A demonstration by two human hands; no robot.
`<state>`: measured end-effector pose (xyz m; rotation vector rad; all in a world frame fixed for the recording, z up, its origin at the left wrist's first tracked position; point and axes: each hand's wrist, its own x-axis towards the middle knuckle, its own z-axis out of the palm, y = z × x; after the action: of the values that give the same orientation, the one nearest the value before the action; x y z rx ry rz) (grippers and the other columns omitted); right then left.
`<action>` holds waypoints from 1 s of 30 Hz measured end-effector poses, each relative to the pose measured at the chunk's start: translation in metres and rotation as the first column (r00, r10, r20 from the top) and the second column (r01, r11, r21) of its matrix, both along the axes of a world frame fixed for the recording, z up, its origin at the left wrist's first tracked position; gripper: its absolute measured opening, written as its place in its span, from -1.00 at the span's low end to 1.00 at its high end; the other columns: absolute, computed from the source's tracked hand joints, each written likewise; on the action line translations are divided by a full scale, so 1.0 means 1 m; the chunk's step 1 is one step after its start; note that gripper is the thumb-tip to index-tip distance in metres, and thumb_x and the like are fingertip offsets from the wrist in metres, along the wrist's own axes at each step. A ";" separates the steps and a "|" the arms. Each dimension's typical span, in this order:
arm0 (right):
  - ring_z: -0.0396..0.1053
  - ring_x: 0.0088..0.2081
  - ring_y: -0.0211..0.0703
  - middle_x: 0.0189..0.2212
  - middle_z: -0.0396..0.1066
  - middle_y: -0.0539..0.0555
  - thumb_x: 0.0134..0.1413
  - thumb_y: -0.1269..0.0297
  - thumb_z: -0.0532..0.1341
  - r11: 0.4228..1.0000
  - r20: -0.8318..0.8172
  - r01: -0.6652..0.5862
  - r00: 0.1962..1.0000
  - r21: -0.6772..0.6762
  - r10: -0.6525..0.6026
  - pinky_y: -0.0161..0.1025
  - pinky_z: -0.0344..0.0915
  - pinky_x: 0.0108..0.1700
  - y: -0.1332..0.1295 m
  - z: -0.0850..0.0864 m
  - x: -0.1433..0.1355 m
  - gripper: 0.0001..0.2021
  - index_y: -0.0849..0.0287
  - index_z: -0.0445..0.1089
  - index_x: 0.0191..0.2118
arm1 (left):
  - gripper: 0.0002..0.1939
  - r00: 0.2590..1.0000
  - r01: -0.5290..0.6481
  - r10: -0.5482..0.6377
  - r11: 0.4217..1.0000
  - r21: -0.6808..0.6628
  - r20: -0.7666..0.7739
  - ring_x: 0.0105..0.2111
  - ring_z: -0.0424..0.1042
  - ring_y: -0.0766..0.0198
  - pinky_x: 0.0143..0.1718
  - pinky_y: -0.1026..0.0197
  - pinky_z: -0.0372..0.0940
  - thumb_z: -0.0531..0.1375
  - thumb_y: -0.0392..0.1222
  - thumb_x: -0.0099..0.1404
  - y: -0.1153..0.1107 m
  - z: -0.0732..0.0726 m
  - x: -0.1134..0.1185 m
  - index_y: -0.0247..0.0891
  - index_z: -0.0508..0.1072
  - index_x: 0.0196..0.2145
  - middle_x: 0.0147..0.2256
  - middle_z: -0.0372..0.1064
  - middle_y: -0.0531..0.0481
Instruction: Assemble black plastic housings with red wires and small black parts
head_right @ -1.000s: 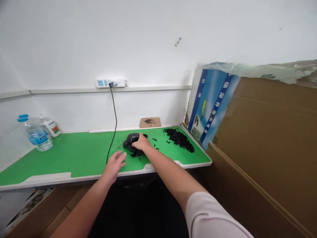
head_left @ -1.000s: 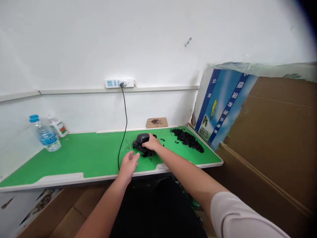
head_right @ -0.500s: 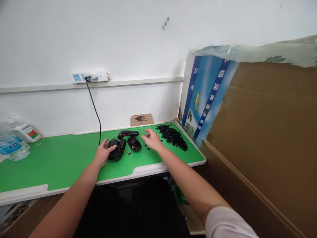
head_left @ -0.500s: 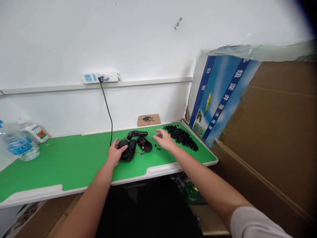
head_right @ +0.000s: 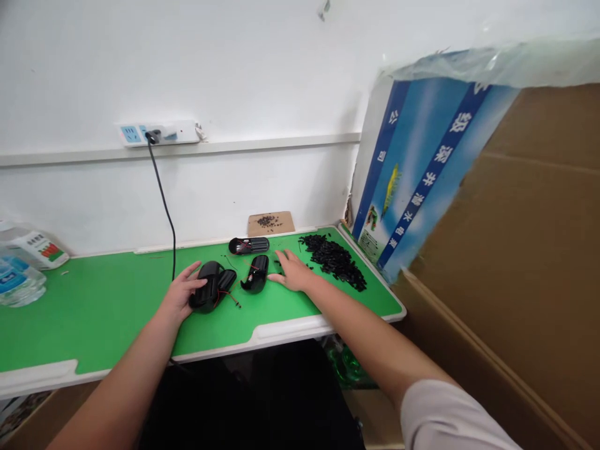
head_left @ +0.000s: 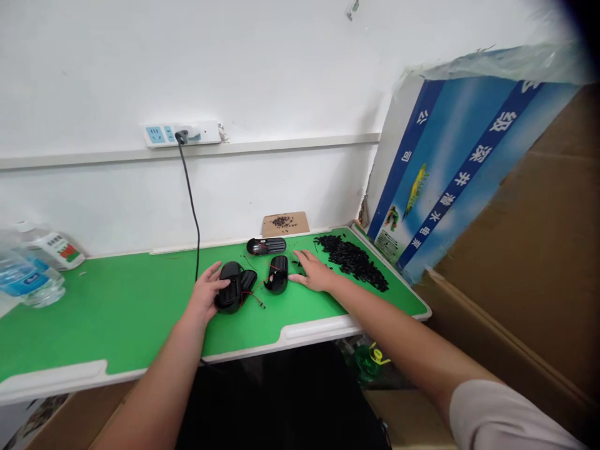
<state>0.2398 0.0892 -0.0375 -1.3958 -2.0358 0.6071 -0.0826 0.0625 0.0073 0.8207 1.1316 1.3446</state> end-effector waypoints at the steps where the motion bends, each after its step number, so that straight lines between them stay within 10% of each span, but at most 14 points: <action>1: -0.07 0.35 0.24 0.34 -0.03 0.31 -0.02 -0.09 0.31 1.000 0.028 -0.002 1.000 0.002 0.002 0.13 -0.06 0.33 0.008 0.000 -0.003 -0.14 0.15 0.06 0.33 | -0.24 1.000 0.007 -0.007 1.000 0.001 0.013 -0.25 0.55 0.13 -0.31 0.17 0.48 0.28 -0.55 -0.13 -0.001 0.001 -0.001 -0.25 0.34 0.08 0.01 0.44 -0.21; 6: 0.09 0.28 0.14 0.26 0.12 0.29 0.07 -0.01 0.27 0.994 0.037 0.032 0.999 0.101 -0.036 0.04 0.03 0.29 0.030 0.003 -0.015 -0.33 0.18 0.19 0.24 | -0.30 0.999 0.000 0.000 1.000 -0.005 0.051 -0.33 0.54 0.20 -0.36 0.21 0.48 0.28 -0.53 -0.11 -0.001 0.004 -0.004 -0.23 0.36 0.03 -0.07 0.49 -0.15; 11: 0.26 0.08 0.02 0.00 0.35 0.25 0.19 0.06 0.14 0.937 -0.185 0.172 0.975 0.305 -0.119 -0.08 0.14 0.21 0.029 0.008 -0.013 -0.63 0.20 0.40 -0.02 | -0.43 0.991 -0.130 0.132 0.985 0.117 -0.003 0.07 0.40 0.14 0.11 0.12 0.31 0.28 -0.58 -0.12 0.005 0.001 0.001 -0.24 0.44 -0.12 0.05 0.42 -0.10; 17: 0.34 -0.29 -0.13 -0.38 0.40 0.10 0.26 0.02 -0.08 0.795 -0.579 0.585 0.709 0.162 -0.404 -0.22 0.30 -0.16 0.022 0.020 0.040 -0.57 0.19 0.41 -0.31 | -0.49 0.968 -0.220 0.198 0.966 0.139 0.154 -0.14 0.52 0.24 -0.08 0.24 0.43 0.28 -0.59 -0.09 0.008 0.002 -0.008 -0.26 0.48 -0.16 -0.11 0.51 -0.08; 21: 0.33 -0.42 -0.20 -0.49 0.41 0.05 0.10 0.14 0.06 0.851 -0.483 0.525 0.753 0.033 -0.446 -0.29 0.27 -0.32 0.020 0.028 0.080 -0.71 0.23 0.43 -0.36 | -0.55 0.933 -0.234 0.212 0.971 0.043 0.292 -0.36 0.55 0.25 -0.33 0.29 0.48 0.20 -0.57 0.01 0.005 0.011 -0.019 -0.28 0.49 -0.13 -0.28 0.55 -0.08; 30: 0.20 -0.74 -0.32 -0.71 0.36 -0.04 -0.25 0.53 0.21 0.939 -0.200 0.261 0.931 -0.224 -0.307 -0.39 0.06 -0.66 0.000 0.033 0.090 -0.80 0.25 0.51 -0.40 | -0.48 0.855 -0.223 0.156 0.971 0.079 0.495 -0.03 0.49 -0.04 -0.12 0.19 0.49 0.06 -0.58 0.01 0.000 0.015 -0.021 -0.50 0.40 -0.03 -0.16 0.51 -0.33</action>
<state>0.3301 0.0888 -0.0046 -1.6141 -1.5860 0.8142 -0.1034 0.0624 0.0227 0.4251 0.7384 1.6917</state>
